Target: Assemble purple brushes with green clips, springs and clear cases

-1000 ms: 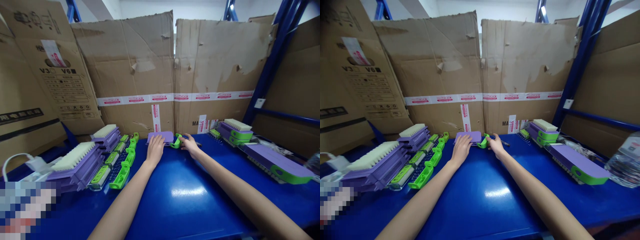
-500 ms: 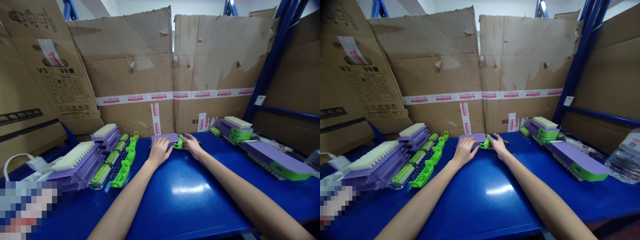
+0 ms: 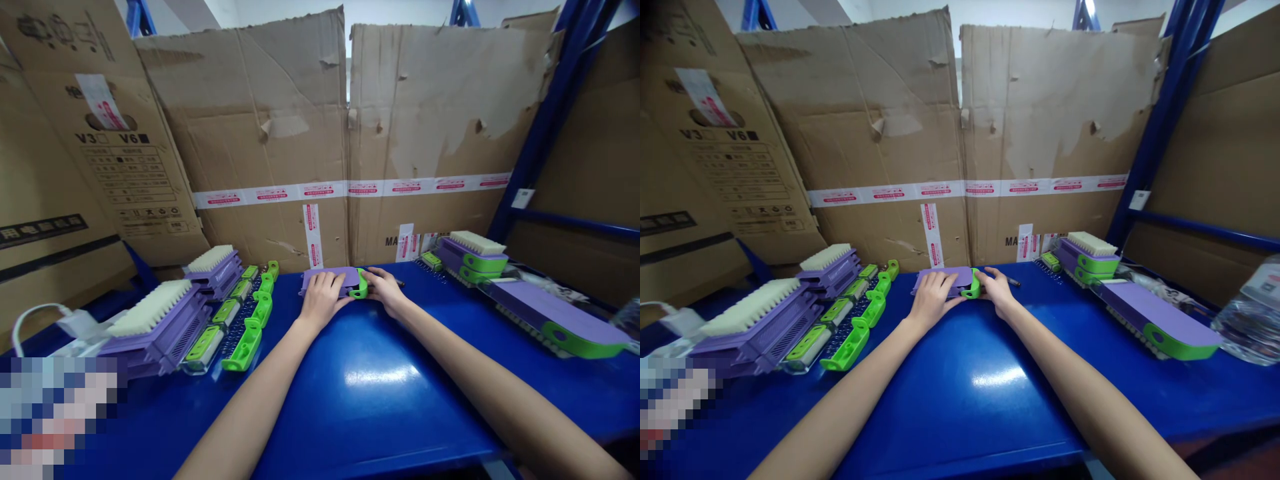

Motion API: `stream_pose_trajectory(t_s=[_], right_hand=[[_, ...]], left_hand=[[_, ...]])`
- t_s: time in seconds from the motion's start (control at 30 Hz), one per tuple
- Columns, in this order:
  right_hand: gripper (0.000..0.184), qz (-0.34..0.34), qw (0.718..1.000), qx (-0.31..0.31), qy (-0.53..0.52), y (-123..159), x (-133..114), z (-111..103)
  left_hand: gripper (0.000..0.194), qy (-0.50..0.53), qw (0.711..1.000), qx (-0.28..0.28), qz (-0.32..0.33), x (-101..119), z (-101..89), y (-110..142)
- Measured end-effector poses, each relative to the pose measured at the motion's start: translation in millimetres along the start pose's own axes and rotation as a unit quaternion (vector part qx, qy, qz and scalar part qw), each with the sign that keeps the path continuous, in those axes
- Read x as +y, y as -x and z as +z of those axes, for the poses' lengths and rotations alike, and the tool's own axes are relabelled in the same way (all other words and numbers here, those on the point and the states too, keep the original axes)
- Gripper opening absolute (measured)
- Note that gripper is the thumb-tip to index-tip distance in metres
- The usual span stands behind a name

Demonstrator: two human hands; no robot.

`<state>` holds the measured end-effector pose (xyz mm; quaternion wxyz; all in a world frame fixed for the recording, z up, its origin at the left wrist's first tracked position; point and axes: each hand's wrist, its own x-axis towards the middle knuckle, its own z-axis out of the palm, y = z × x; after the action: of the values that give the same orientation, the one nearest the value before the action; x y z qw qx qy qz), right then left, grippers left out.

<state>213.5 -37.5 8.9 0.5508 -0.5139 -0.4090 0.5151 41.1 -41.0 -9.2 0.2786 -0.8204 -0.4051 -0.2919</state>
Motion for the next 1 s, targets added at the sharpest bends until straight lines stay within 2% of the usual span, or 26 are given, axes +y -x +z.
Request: stream_pose_trajectory(t_s=[0.3,0.4,0.5,0.57,0.83,1.0], right_hand=[[0.046,-0.016,1.0,0.0,0.005,-1.1,1.5,-2.3],[0.042,-0.02,0.999,-0.031,0.032,-0.3,1.8,-2.2],[0.03,-0.028,0.993,-0.083,0.08,1.3,0.5,-2.2],[0.025,-0.043,0.99,-0.093,0.1,1.7,0.9,-1.6],[0.023,-0.111,0.984,-0.005,0.136,-3.1,16.3,4.4],[0.028,-0.098,0.985,-0.02,0.14,-4.1,16.8,4.0]], left_hand=[[0.052,-0.013,1.0,-0.01,-0.003,0.9,0.7,0.7],[0.052,0.003,1.0,-0.007,-0.001,0.6,0.0,1.4],[0.05,0.029,1.0,-0.004,0.002,0.8,-1.2,2.2],[0.049,0.045,0.999,-0.002,0.002,1.2,-1.9,2.6],[0.045,0.07,0.998,0.004,-0.003,0.8,-0.8,3.4],[0.041,0.075,0.997,0.008,0.007,0.8,-0.1,4.0]])
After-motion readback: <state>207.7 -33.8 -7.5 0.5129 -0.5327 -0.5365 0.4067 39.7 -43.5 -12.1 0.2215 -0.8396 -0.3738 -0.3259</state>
